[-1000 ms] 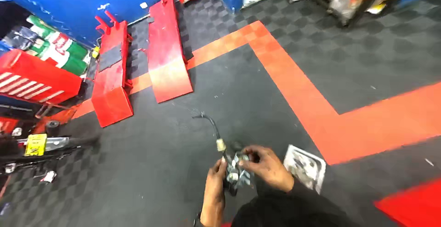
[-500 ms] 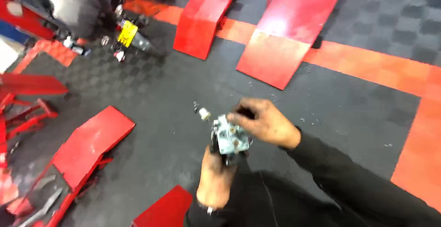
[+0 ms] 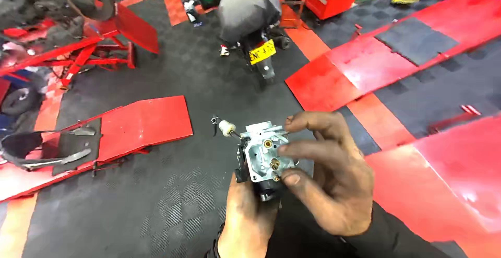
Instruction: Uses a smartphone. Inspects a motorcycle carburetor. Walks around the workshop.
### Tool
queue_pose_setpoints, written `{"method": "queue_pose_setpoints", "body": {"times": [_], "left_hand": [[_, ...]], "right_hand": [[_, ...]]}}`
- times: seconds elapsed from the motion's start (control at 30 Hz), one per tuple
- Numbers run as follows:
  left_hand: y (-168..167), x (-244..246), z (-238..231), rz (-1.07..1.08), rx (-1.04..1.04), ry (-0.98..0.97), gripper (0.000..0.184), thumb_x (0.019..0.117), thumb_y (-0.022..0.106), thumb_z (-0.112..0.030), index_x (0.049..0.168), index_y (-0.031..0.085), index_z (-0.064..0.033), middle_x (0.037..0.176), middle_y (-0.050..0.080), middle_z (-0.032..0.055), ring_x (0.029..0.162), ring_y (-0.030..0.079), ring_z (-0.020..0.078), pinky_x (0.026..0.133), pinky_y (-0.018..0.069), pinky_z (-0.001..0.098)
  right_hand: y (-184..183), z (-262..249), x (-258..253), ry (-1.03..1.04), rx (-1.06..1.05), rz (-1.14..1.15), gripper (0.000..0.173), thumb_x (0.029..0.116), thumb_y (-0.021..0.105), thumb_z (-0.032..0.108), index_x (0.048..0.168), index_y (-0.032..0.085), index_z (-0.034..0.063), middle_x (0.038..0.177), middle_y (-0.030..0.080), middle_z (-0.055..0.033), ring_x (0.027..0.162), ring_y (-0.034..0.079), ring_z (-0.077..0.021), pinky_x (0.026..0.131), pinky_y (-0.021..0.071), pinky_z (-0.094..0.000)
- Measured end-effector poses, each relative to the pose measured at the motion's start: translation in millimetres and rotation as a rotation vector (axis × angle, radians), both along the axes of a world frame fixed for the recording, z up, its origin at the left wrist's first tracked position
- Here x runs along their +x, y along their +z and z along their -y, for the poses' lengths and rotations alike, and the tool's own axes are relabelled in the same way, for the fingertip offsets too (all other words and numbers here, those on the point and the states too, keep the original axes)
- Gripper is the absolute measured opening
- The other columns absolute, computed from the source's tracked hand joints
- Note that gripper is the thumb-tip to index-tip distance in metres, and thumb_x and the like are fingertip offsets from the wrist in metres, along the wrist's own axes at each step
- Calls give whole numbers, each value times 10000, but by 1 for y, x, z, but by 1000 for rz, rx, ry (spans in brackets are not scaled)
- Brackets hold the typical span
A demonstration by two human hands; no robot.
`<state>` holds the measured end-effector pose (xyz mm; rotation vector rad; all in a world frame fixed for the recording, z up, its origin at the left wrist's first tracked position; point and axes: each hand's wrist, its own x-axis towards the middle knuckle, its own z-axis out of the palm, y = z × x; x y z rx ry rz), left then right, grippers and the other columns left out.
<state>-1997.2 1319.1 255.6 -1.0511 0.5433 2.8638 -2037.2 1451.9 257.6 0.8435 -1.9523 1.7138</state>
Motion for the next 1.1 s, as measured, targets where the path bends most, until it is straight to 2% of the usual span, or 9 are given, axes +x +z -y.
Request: {"method": "queue_pose_setpoints", "body": {"times": [0.1,0.17,0.33,0.43,0.6,0.73,0.83,0.93,1.1], "left_hand": [[-3,-118,40,-69,-28,66,350,1082,346,-210,926,616,-51,756,674,126,679,705,206,622,622,373],[-2,-193,69,-144,-12,90,322,1076,373,-192,953,634,-48,788,681,132,714,713,205,661,627,374],[29,-347,159,-221,-14,192,330,1066,373,-166,927,641,-33,790,690,142,719,718,205,659,627,366],[42,-432,227,-262,-3,256,384,1081,353,-215,902,653,-57,774,696,130,709,722,191,645,627,349],[27,-576,362,-359,-27,324,350,1066,404,-221,923,676,-54,800,705,135,735,730,192,675,630,347],[29,-683,483,-393,-55,325,374,1082,375,-245,941,672,-68,811,703,121,756,726,184,691,626,347],[49,-747,567,-369,-93,368,407,1098,341,-279,941,659,-78,795,696,113,722,715,173,653,619,336],[64,-801,652,-410,-63,412,400,1095,367,-278,952,673,-65,821,705,126,753,723,184,677,622,337],[50,-886,817,-380,-179,473,525,1114,216,-278,946,675,-89,820,735,73,750,726,129,684,622,296]], "right_hand": [[-11,52,-122,28,-48,-66,143,872,773,157,1010,754,122,1267,609,-91,1254,573,-246,1012,556,-379],[-10,86,-204,58,-85,-88,124,864,772,140,981,746,107,1240,621,-94,1247,580,-261,1019,557,-397],[25,185,-369,179,-117,-81,119,868,784,184,967,741,133,1243,620,-64,1253,575,-248,1023,556,-395],[39,257,-461,241,-123,-120,107,878,787,196,959,737,148,1245,619,-43,1253,572,-233,1026,549,-383],[27,396,-611,298,-141,-195,107,868,803,202,932,728,160,1241,618,-21,1254,571,-224,1037,539,-384],[33,520,-720,327,-147,-224,109,862,806,193,935,730,165,1249,619,-19,1264,566,-231,1066,526,-406],[54,608,-789,376,-128,-257,106,875,795,209,940,722,168,1249,618,-21,1269,564,-233,1070,522,-413],[70,696,-850,432,-132,-256,111,880,793,220,961,726,184,1262,617,-12,1276,563,-233,1080,519,-423],[44,862,-959,579,-96,-232,168,880,803,250,1019,712,229,1263,647,15,1286,576,-235,1083,524,-435]]}}
